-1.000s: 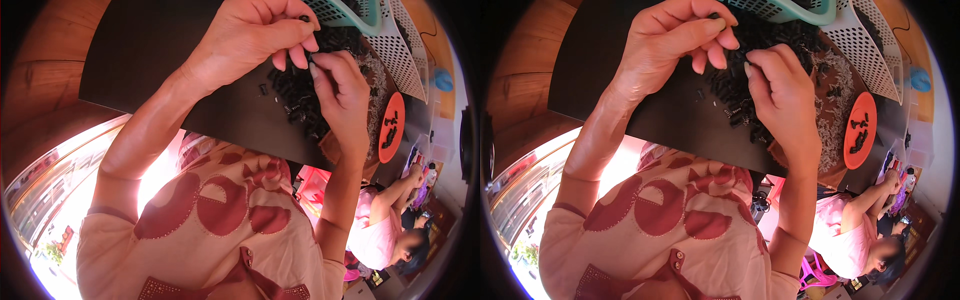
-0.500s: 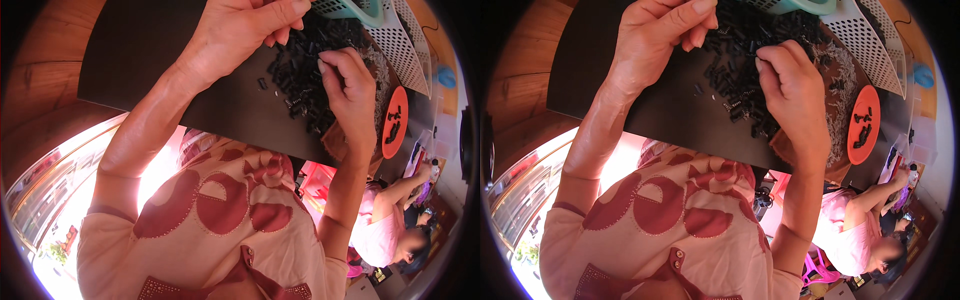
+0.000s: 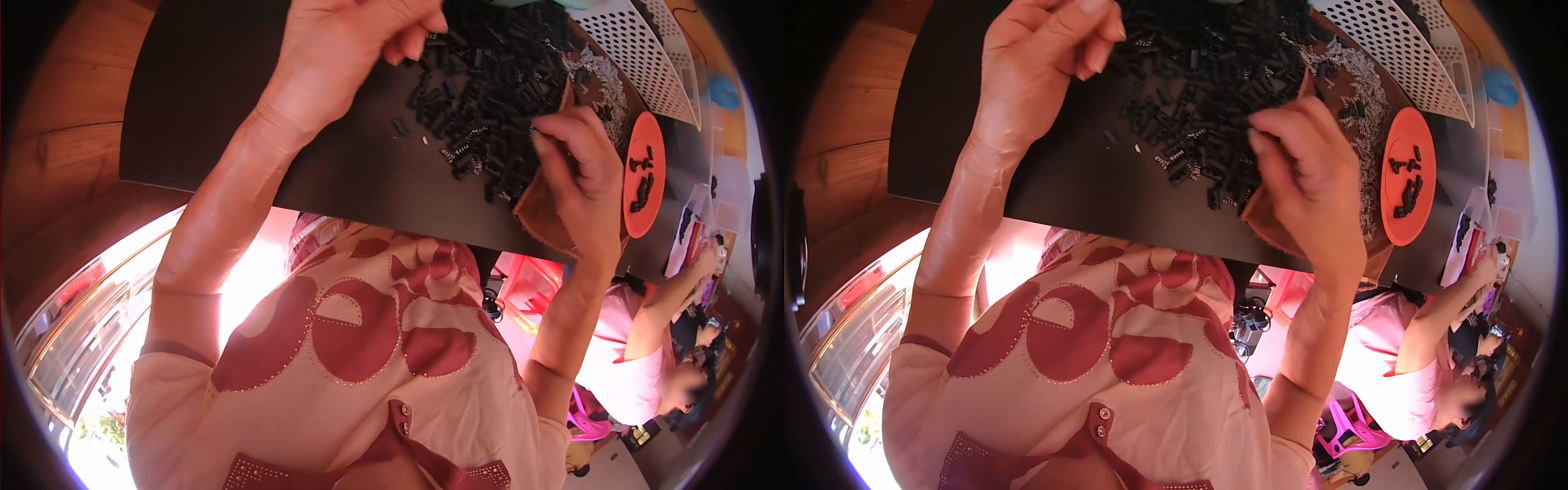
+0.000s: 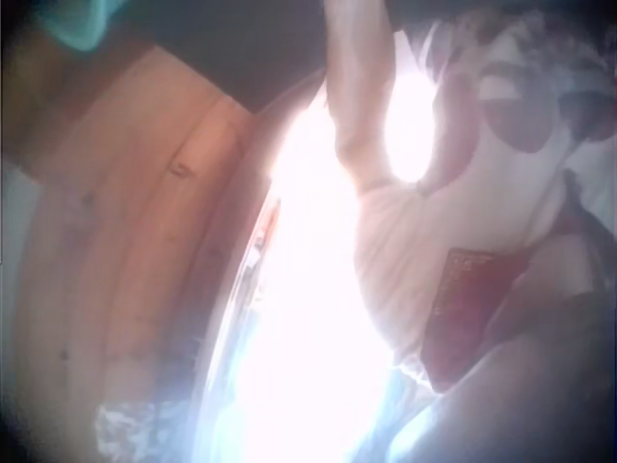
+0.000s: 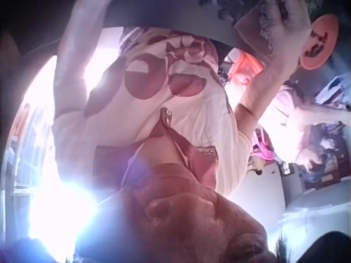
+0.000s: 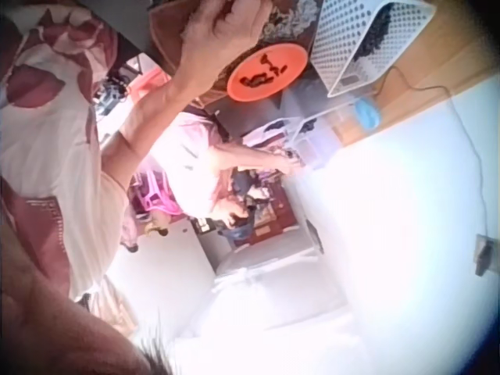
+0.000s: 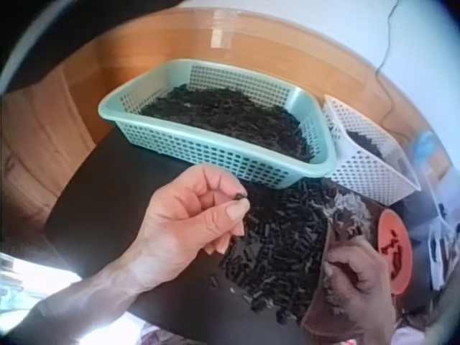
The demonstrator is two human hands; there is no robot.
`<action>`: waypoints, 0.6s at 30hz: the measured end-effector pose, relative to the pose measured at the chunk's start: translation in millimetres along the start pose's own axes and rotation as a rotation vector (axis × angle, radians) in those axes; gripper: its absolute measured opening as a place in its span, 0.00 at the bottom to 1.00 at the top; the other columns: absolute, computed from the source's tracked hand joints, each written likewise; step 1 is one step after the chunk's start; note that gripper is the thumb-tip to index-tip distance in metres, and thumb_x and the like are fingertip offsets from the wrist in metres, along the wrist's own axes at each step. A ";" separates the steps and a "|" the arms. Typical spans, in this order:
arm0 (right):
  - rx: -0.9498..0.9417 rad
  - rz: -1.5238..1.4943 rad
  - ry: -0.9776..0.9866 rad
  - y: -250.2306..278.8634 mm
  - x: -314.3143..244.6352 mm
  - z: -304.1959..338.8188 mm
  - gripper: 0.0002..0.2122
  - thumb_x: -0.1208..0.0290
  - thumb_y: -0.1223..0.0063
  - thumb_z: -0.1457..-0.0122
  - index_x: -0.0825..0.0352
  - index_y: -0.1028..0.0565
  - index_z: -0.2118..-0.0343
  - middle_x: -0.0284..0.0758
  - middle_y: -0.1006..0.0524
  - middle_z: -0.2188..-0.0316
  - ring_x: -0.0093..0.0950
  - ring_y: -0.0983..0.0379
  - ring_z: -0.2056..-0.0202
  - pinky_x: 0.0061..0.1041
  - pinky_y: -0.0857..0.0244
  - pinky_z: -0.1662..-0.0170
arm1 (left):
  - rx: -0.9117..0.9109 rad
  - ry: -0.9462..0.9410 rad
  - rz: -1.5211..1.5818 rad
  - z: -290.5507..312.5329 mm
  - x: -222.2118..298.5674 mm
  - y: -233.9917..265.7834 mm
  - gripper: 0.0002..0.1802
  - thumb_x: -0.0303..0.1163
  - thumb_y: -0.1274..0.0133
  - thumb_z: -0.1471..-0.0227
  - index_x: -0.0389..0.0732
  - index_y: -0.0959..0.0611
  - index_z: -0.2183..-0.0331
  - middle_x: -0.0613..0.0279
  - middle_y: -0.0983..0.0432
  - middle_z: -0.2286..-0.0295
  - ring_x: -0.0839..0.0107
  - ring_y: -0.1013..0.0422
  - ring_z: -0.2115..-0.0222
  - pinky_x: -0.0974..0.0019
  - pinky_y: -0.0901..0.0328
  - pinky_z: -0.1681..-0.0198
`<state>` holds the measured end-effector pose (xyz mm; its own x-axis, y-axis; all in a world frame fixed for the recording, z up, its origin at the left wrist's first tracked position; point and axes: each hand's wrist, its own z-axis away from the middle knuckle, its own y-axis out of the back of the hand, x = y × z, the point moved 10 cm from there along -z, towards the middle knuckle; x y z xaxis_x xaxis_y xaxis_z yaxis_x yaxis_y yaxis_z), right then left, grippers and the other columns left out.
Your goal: The person assembles small plastic parts by repeatedly picking up springs and plastic components from the table and fitting them together by hand.
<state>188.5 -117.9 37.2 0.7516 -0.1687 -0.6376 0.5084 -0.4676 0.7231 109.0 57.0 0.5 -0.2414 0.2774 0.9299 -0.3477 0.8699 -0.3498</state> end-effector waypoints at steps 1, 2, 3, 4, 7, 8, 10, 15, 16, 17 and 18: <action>-0.011 0.000 0.036 -5.4 -6.8 -4.1 0.07 0.83 0.45 0.46 0.68 0.25 0.64 0.35 0.29 0.71 0.31 0.28 0.72 0.24 0.35 0.68 | 0.042 -0.033 0.012 -1.1 3.3 5.6 0.09 0.28 0.46 0.41 0.38 0.26 0.59 0.65 0.26 0.76 0.82 0.34 0.81 0.82 0.41 0.78; -0.006 -0.002 0.037 -8.7 -9.2 -9.8 0.07 0.83 0.45 0.46 0.68 0.25 0.64 0.35 0.29 0.71 0.31 0.28 0.72 0.24 0.35 0.68 | 0.084 -0.067 0.024 -0.7 7.4 11.3 0.08 0.28 0.47 0.41 0.38 0.25 0.60 0.65 0.25 0.76 0.82 0.34 0.81 0.82 0.41 0.79; 0.000 0.023 0.096 -15.5 -19.4 -16.8 0.07 0.82 0.45 0.46 0.68 0.24 0.64 0.35 0.29 0.70 0.33 0.28 0.72 0.25 0.35 0.68 | 0.125 -0.080 -0.004 1.5 12.2 20.6 0.07 0.30 0.48 0.40 0.38 0.24 0.61 0.65 0.24 0.76 0.82 0.33 0.82 0.82 0.41 0.79; 0.002 0.053 0.162 -19.7 -27.4 -23.1 0.07 0.82 0.45 0.46 0.68 0.24 0.64 0.35 0.29 0.70 0.34 0.28 0.72 0.26 0.35 0.69 | 0.123 -0.083 -0.006 2.0 14.6 22.1 0.07 0.30 0.48 0.40 0.38 0.24 0.61 0.65 0.24 0.76 0.82 0.33 0.82 0.82 0.41 0.79; 0.018 0.125 0.230 -39.8 -30.9 -47.4 0.06 0.81 0.44 0.46 0.68 0.24 0.66 0.35 0.29 0.71 0.34 0.29 0.73 0.26 0.34 0.69 | 0.187 -0.114 -0.026 2.8 19.7 33.7 0.08 0.32 0.50 0.39 0.38 0.22 0.61 0.66 0.24 0.76 0.83 0.34 0.82 0.82 0.42 0.80; 0.026 0.190 0.258 -45.9 -34.8 -52.9 0.05 0.80 0.43 0.46 0.68 0.25 0.66 0.34 0.29 0.71 0.31 0.29 0.74 0.24 0.35 0.70 | 0.182 -0.116 -0.024 2.2 19.3 33.1 0.08 0.32 0.50 0.39 0.38 0.22 0.61 0.66 0.24 0.76 0.83 0.34 0.82 0.82 0.42 0.80; -0.021 0.140 0.255 -54.4 -46.7 -65.7 0.08 0.77 0.44 0.45 0.64 0.23 0.62 0.35 0.31 0.72 0.33 0.30 0.72 0.28 0.35 0.68 | 0.195 -0.104 -0.022 4.5 15.7 39.7 0.08 0.32 0.49 0.39 0.38 0.22 0.62 0.66 0.25 0.76 0.82 0.34 0.82 0.82 0.43 0.80; -0.051 0.308 0.234 -61.1 -37.5 -68.5 0.06 0.76 0.44 0.45 0.64 0.24 0.63 0.35 0.31 0.71 0.34 0.29 0.72 0.30 0.35 0.68 | 0.215 -0.104 -0.012 8.2 13.8 47.8 0.08 0.32 0.50 0.39 0.38 0.22 0.62 0.66 0.25 0.76 0.82 0.34 0.82 0.82 0.43 0.80; -0.074 0.317 0.229 -60.5 -34.7 -68.2 0.06 0.76 0.44 0.45 0.64 0.24 0.64 0.35 0.31 0.71 0.35 0.29 0.72 0.31 0.35 0.68 | 0.213 -0.105 -0.005 8.8 14.6 48.6 0.08 0.32 0.50 0.39 0.38 0.22 0.61 0.66 0.25 0.76 0.82 0.34 0.82 0.82 0.43 0.80; -0.103 0.264 0.207 -61.2 -30.5 -70.4 0.06 0.76 0.44 0.45 0.64 0.24 0.64 0.35 0.31 0.71 0.36 0.29 0.71 0.31 0.35 0.68 | 0.223 -0.105 -0.007 9.5 15.4 49.6 0.08 0.32 0.50 0.39 0.38 0.22 0.61 0.66 0.25 0.76 0.82 0.34 0.82 0.82 0.43 0.80; -0.107 0.266 0.205 -62.2 -31.5 -72.7 0.06 0.76 0.44 0.45 0.64 0.24 0.64 0.35 0.31 0.71 0.36 0.29 0.71 0.31 0.35 0.68 | 0.196 -0.115 0.015 8.0 16.0 44.9 0.08 0.32 0.50 0.39 0.38 0.22 0.61 0.66 0.25 0.76 0.82 0.34 0.82 0.82 0.43 0.80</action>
<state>163.8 -20.4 31.7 0.9271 -0.0895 -0.3640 0.3160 -0.3356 0.8874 82.2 97.2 -1.2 -0.3454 0.2318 0.9094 -0.5103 0.7668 -0.3893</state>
